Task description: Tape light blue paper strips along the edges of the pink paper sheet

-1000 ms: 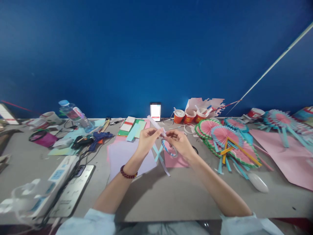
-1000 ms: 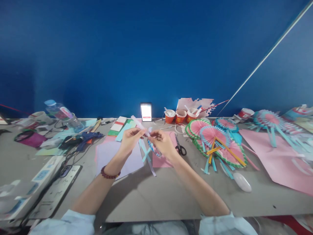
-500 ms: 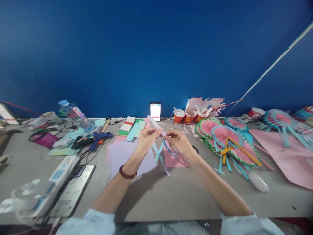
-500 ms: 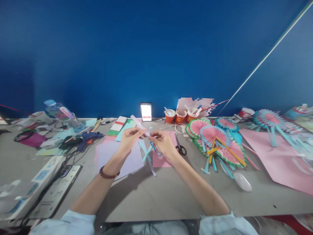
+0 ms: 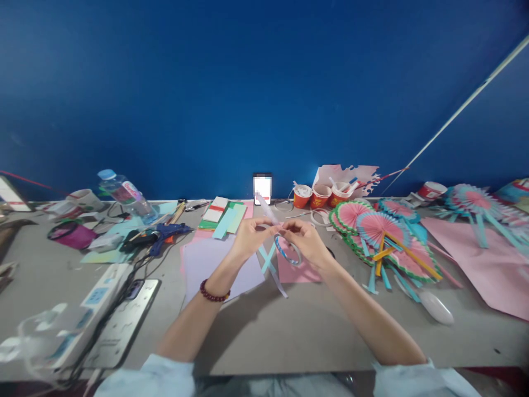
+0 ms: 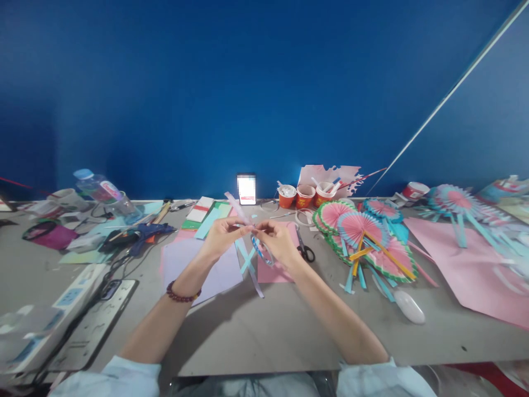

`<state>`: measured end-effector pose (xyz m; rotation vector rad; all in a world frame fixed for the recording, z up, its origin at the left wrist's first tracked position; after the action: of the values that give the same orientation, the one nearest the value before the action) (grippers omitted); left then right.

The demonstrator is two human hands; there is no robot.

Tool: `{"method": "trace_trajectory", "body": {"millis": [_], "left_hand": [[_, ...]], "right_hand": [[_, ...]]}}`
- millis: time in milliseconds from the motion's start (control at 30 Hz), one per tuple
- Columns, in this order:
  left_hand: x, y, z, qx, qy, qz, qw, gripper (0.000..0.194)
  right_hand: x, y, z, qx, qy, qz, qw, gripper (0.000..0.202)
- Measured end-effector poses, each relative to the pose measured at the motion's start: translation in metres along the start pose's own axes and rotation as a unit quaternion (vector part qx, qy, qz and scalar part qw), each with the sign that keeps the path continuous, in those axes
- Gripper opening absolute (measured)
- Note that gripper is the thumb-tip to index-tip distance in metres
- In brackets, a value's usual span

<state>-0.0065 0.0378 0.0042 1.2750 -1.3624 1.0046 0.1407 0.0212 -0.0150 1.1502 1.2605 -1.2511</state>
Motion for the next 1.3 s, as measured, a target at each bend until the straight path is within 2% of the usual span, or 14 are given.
{"method": "trace_trajectory", "body": {"millis": [167, 300, 433, 633, 800, 967, 1133, 1300], "left_hand": [[0.0015, 0.0036, 0.0004, 0.021, -0.017, -0.019, 0.999, 0.01], [0.0034, 0.0034, 0.0014, 0.036, -0.005, -0.008, 0.999, 0.017], [0.0006, 0.004, 0.0005, 0.056, -0.002, -0.017, 0.998, 0.024], [-0.0061, 0.0045, -0.0019, 0.037, 0.033, 0.038, 0.998, 0.028], [-0.0014, 0.0069, -0.0017, 0.046, 0.004, -0.021, 0.999, 0.026], [-0.0004, 0.0054, -0.0013, 0.047, 0.019, -0.007, 0.999, 0.024], [0.0005, 0.0011, -0.0017, -0.001, 0.043, -0.001, 0.999, 0.023], [0.0011, 0.0033, -0.0019, 0.031, 0.025, 0.019, 0.999, 0.021]], "right_hand": [[-0.0013, 0.0, 0.0001, 0.013, 0.014, 0.005, 1.0, 0.038], [-0.0024, -0.0015, 0.0004, 0.007, 0.029, -0.004, 1.0, 0.039], [-0.0004, -0.0019, 0.0002, -0.009, 0.011, 0.009, 1.0, 0.038], [-0.0005, -0.0017, 0.0004, -0.008, 0.0, 0.008, 1.0, 0.033], [-0.0018, -0.0022, 0.0009, -0.002, 0.001, 0.01, 1.0, 0.033], [-0.0009, -0.0021, 0.0003, -0.005, -0.004, 0.006, 1.0, 0.036], [0.0009, 0.0005, -0.0014, 0.013, 0.01, 0.019, 1.0, 0.034], [0.0043, -0.0007, -0.0022, -0.013, 0.006, 0.011, 1.0, 0.035]]}}
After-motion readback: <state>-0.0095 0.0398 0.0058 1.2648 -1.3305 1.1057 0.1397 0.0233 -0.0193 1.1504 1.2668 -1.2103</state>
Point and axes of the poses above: each hand's wrist, its own z-axis away from the middle knuckle, its own y-axis out of the back of the hand, x = y × z, the point moved 3 cm from there along -z, towards the middle knuckle, and after that the axes turned 5 degrees about x, right-handed, at the moved point
